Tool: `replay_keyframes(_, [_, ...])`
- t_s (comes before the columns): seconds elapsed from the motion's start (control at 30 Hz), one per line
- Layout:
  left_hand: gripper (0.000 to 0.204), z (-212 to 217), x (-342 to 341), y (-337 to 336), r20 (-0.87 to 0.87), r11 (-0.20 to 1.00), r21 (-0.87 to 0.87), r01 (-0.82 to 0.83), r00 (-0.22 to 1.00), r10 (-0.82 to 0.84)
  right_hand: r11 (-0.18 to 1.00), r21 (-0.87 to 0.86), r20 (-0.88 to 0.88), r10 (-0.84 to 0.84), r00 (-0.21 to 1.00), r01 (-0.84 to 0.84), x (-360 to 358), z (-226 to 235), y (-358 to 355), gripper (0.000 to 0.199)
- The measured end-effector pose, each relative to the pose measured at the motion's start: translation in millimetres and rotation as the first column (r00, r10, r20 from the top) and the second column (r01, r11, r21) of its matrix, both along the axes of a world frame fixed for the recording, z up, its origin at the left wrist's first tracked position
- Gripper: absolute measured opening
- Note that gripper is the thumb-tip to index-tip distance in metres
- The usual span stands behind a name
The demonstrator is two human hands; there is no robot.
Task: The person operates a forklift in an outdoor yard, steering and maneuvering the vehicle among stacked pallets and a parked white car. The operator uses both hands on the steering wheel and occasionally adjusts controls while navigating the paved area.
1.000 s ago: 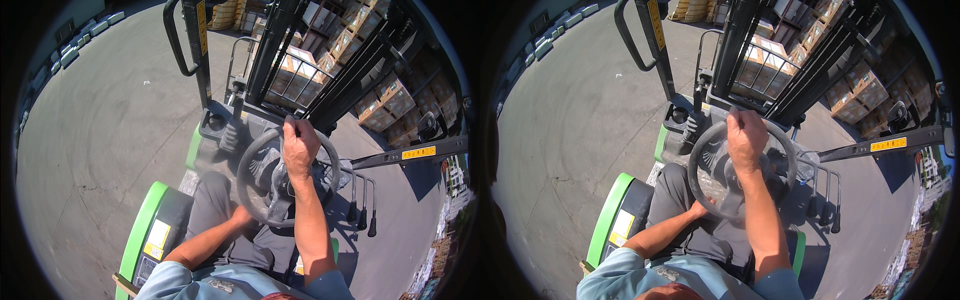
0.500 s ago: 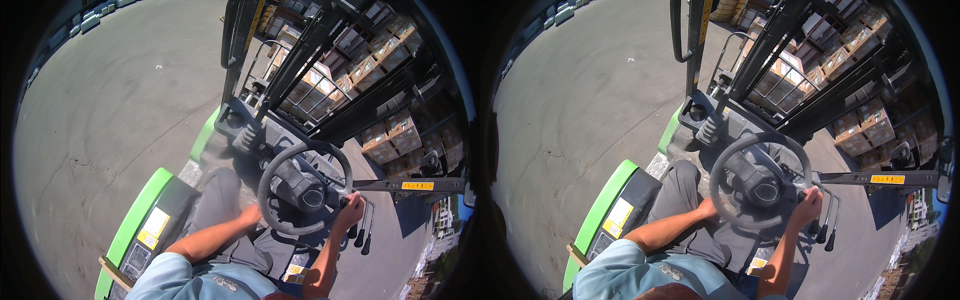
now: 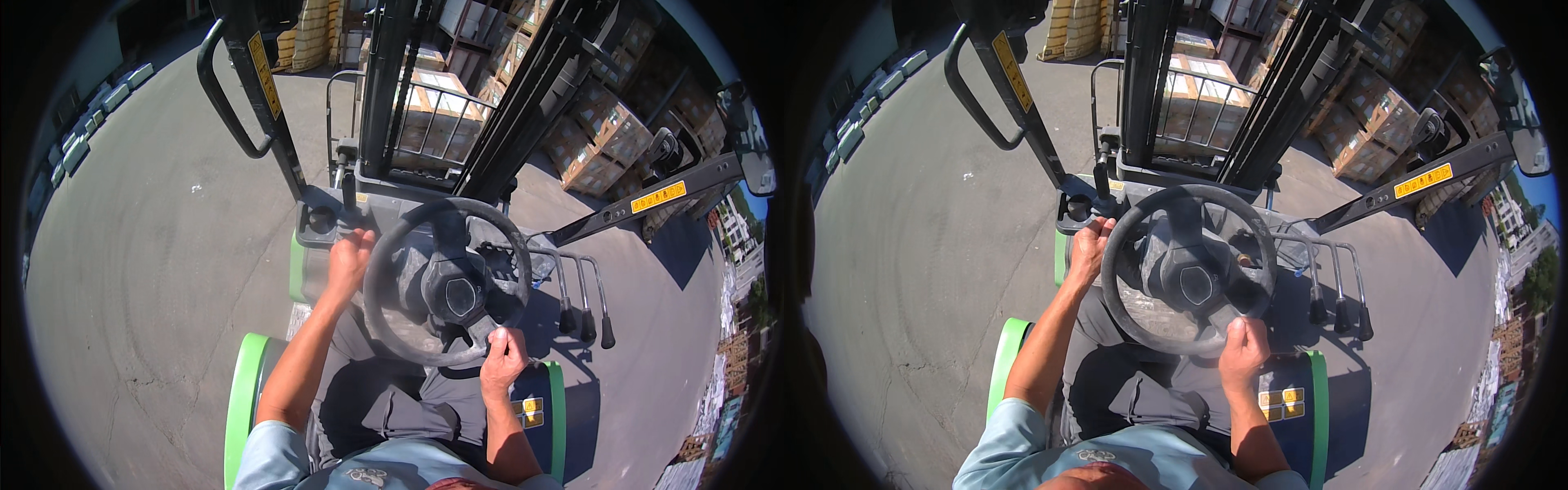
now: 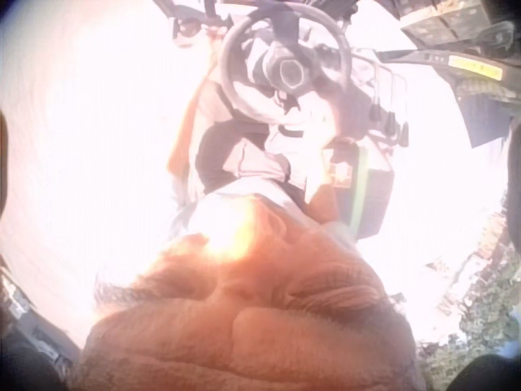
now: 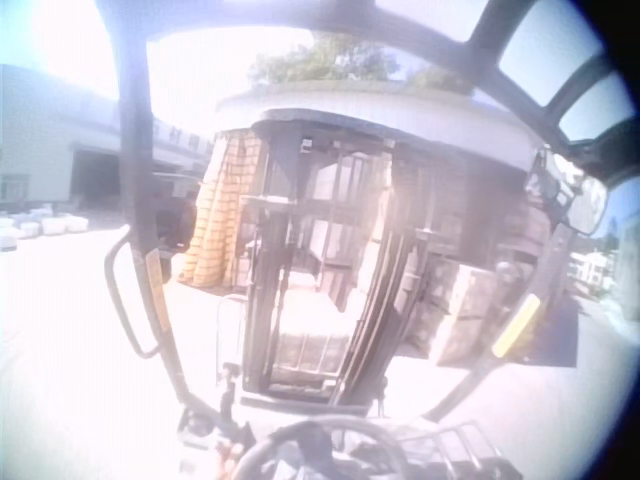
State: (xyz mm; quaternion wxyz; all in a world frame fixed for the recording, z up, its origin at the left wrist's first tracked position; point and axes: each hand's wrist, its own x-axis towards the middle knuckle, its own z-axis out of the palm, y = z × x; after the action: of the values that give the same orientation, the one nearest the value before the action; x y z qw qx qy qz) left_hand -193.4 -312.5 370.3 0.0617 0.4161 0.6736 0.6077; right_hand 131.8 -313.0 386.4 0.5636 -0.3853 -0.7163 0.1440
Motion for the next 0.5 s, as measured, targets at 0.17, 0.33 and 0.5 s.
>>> replay_keyframes(0.17, [0.039, -16.5, 11.8, -4.2, -0.167, 0.981, -0.151, -0.122, 0.981, 0.096, 0.997, 0.064, -0.038, 0.033, 0.999, -0.031, 11.5, -6.7, 14.5, 0.016])
replay_keyframes(0.33, [0.041, -61.0, 37.8, -10.9, -0.076, 0.985, -0.114, -0.13, 0.99, 0.122, 1.0, -0.014, -0.081, -0.006, 0.997, 0.005, 23.3, -6.6, 32.7, 0.018])
replay_keyframes(0.5, [0.043, -67.8, 50.3, -6.7, -0.026, 0.956, -0.207, -0.206, 0.978, 0.205, 0.997, -0.059, -0.139, -0.067, 0.988, 0.059, 28.1, 6.0, 57.9, 0.025])
